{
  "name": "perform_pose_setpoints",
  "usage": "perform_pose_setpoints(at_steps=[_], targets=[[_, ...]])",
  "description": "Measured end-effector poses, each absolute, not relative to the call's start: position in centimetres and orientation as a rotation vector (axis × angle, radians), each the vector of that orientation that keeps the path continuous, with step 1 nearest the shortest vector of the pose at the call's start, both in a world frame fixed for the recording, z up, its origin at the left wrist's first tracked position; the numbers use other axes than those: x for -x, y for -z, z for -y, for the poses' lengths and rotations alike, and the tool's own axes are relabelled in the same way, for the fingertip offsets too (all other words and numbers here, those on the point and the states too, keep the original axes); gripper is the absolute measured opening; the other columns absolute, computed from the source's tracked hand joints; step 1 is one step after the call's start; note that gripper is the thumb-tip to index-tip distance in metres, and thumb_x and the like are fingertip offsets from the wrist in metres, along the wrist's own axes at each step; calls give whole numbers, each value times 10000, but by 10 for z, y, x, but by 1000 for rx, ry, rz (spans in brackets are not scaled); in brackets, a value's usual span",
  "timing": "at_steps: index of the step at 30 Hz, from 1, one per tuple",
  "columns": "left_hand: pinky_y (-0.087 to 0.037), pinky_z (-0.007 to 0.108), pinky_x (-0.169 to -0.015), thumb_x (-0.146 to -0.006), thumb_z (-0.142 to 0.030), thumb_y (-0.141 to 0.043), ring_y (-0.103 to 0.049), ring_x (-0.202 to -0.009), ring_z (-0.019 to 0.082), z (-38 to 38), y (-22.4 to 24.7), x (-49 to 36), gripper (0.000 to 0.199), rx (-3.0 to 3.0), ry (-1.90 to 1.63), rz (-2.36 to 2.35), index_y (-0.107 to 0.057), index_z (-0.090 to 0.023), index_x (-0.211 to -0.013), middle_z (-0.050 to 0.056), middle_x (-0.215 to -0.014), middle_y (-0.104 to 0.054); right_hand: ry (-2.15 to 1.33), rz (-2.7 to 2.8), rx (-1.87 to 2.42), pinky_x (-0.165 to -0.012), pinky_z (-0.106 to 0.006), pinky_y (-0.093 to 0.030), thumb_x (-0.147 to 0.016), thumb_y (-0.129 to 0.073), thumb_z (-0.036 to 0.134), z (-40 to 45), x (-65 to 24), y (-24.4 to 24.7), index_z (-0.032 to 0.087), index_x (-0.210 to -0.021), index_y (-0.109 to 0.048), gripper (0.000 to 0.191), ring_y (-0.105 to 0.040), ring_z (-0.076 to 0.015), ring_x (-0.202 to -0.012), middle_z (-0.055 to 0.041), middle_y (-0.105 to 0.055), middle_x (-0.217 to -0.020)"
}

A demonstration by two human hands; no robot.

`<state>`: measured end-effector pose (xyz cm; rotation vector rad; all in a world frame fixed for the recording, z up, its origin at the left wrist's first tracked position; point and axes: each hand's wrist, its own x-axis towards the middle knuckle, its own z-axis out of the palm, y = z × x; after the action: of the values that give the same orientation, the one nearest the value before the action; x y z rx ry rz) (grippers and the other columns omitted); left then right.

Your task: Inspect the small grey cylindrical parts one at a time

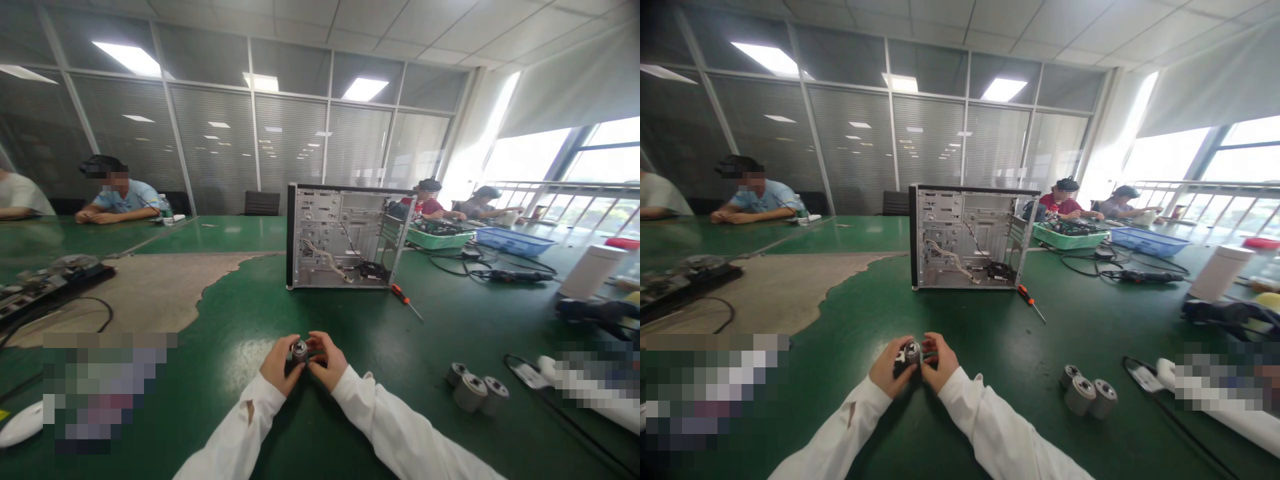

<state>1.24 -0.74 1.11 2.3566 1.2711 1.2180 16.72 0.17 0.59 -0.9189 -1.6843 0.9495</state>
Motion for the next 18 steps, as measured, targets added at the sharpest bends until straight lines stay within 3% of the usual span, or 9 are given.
perform_pose_setpoints(at_steps=[10,18], targets=[[-448,326,-750,-662,-213,-512,-528,-868,182,8,-15,-13,290,-2279,-1193,-1359,-492,-189,-950,56,-933,-562,-978,1668,919,-615,-269,-490,-541,-444,4,-3,-168,-5,209,-1016,-394,519,-541,-145,-805,-40,-520,-918],[-488,304,-685,-613,-232,-566,-593,-722,143,4,-5,-14,392,-1712,-1346,-1251,-417,-183,-972,40,-873,-569,-961,1671,929,-595,-268,-485,-562,-443,15,-3,-168,-4,200,-1017,-393,494,-537,-141,-785,-51,-518,-912]])
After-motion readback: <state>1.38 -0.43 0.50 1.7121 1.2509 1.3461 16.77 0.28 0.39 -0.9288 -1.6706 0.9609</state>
